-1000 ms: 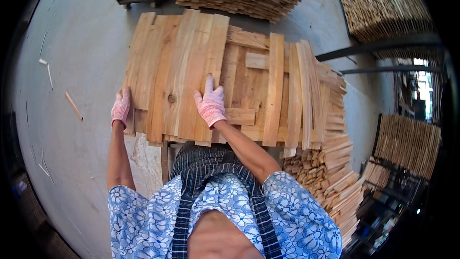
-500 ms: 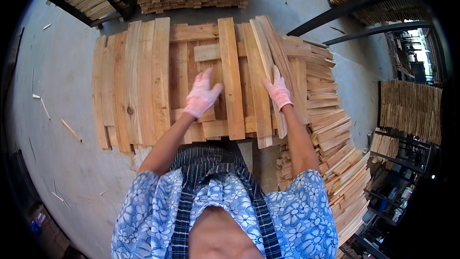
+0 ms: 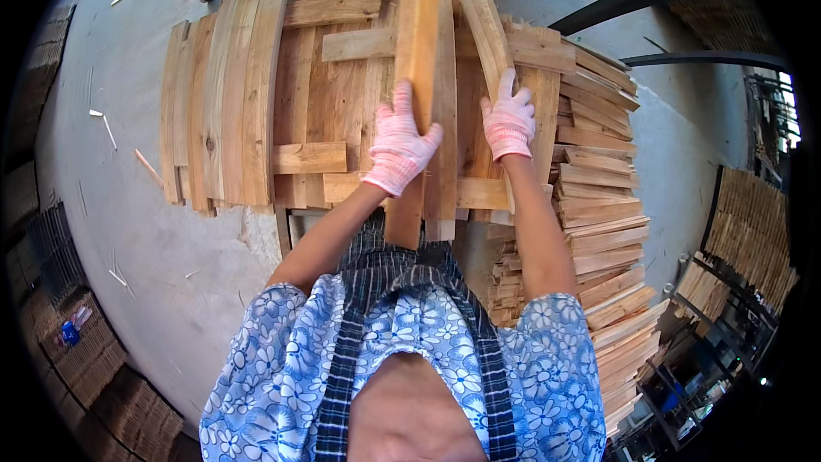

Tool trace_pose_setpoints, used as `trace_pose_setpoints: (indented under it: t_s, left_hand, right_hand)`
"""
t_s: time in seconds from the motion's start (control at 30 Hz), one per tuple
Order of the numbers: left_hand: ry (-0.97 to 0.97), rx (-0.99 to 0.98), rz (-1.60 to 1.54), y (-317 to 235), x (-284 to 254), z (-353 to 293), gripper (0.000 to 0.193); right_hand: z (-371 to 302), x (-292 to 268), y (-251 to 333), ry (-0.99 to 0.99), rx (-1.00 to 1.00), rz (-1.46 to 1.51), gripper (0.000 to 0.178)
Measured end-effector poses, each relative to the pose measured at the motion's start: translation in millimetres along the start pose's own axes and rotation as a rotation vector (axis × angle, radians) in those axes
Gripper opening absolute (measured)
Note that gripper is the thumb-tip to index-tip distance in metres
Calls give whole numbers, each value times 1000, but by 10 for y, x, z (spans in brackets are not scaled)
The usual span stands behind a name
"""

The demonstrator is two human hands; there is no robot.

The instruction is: The person lifts stacks of wooden planks from a metal rack and places them onto a wooden pallet on the floor. They repeat this process, moving wood from the rack to the pallet and occasionally adjusting the planks on the pallet.

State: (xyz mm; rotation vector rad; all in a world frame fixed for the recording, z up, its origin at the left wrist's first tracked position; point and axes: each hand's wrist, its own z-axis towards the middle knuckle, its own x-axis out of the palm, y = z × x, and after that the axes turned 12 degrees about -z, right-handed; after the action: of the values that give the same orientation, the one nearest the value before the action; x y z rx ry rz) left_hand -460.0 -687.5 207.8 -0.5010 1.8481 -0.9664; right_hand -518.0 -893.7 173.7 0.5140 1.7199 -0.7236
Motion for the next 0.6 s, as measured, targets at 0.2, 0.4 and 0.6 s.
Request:
trace_pose_setpoints:
  t_s: [0.2, 0.4, 0.6]
  left_hand:
    - [62, -92, 241, -248, 610, 42, 96]
    - [32, -51, -100, 169, -254, 127, 103]
    - [-77, -117, 457, 708, -1244, 437, 91]
  right_hand:
    - [149, -125, -192, 154, -49, 181, 93]
    - [-20, -504, -304, 287, -3, 580, 99]
    - [-810, -481, 814, 292, 39, 213, 104]
